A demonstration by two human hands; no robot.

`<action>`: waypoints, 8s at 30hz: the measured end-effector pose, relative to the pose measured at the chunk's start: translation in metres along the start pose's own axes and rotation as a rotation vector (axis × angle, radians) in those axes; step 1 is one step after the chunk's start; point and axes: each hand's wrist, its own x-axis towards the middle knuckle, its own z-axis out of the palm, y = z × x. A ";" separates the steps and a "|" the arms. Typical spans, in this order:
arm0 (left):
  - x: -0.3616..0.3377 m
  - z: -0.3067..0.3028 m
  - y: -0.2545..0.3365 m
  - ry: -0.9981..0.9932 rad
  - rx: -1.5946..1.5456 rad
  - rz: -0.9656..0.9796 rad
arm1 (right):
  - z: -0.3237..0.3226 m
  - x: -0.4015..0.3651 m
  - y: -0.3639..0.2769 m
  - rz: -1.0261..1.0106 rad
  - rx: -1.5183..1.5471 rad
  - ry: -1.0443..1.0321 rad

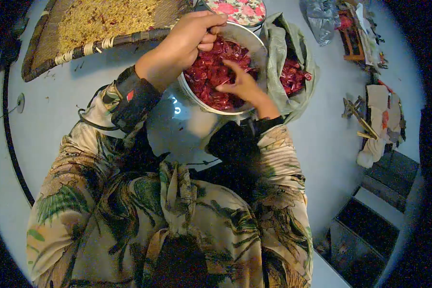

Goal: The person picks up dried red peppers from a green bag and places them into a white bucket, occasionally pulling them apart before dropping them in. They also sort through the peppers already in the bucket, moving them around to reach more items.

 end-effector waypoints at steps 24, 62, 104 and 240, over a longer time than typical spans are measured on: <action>0.002 -0.001 -0.003 -0.006 -0.007 -0.017 | 0.036 0.000 0.007 0.092 -0.824 -0.248; -0.001 -0.004 0.003 -0.013 0.019 -0.003 | 0.002 0.081 0.077 0.020 0.010 0.371; -0.001 -0.001 -0.002 0.025 -0.002 -0.014 | 0.070 0.065 0.003 0.059 -0.675 0.302; 0.000 0.012 -0.007 -0.018 0.079 -0.093 | 0.012 0.009 0.034 -0.093 -0.377 -0.344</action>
